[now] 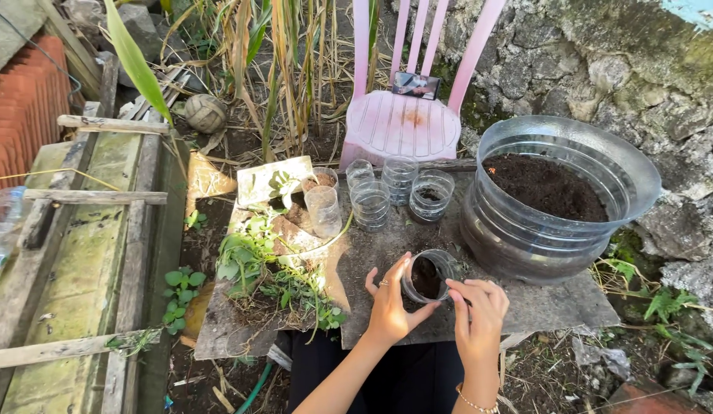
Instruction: Planting seedlings into plastic cups using soil and a spoon.
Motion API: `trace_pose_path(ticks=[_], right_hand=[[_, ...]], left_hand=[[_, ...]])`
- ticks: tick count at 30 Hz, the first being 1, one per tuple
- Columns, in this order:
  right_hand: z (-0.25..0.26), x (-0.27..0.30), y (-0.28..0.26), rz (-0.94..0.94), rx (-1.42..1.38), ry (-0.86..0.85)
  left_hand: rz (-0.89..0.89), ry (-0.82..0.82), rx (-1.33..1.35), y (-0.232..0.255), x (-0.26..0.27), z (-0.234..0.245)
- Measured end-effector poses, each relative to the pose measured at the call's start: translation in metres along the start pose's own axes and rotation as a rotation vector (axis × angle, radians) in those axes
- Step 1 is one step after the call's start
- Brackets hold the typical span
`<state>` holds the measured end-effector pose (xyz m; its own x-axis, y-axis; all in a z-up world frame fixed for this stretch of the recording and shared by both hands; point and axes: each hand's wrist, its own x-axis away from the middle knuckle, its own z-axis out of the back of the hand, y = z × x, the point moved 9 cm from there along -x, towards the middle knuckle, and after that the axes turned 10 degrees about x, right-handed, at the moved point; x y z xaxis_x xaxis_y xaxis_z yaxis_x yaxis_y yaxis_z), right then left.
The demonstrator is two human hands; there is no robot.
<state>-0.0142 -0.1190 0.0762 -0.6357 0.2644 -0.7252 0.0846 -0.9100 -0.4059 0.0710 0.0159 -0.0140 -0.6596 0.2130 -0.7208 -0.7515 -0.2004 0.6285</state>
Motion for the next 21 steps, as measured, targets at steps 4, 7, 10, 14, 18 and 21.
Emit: trace_pose_path(ticks=[4,7,10,14,18,21], right_hand=[[0.004,0.009,0.004,0.005,0.028,-0.005],[0.009,0.011,0.016,-0.064,0.018,0.03],[0.012,0.013,0.02,-0.071,0.014,0.033],[0.011,0.016,0.019,-0.075,-0.128,-0.018],[0.015,0.014,0.011,-0.083,-0.223,-0.096],[0.019,0.015,0.011,-0.082,-0.157,-0.102]], left_hand=[[-0.008,0.002,-0.002,-0.002,0.003,-0.003],[-0.021,0.012,-0.013,-0.001,0.001,-0.001],[0.013,-0.036,-0.001,-0.003,0.0,-0.003],[0.026,-0.03,0.014,-0.002,-0.001,-0.002],[0.03,-0.015,0.022,-0.003,0.0,-0.002],[0.056,-0.019,0.038,-0.005,-0.002,0.0]])
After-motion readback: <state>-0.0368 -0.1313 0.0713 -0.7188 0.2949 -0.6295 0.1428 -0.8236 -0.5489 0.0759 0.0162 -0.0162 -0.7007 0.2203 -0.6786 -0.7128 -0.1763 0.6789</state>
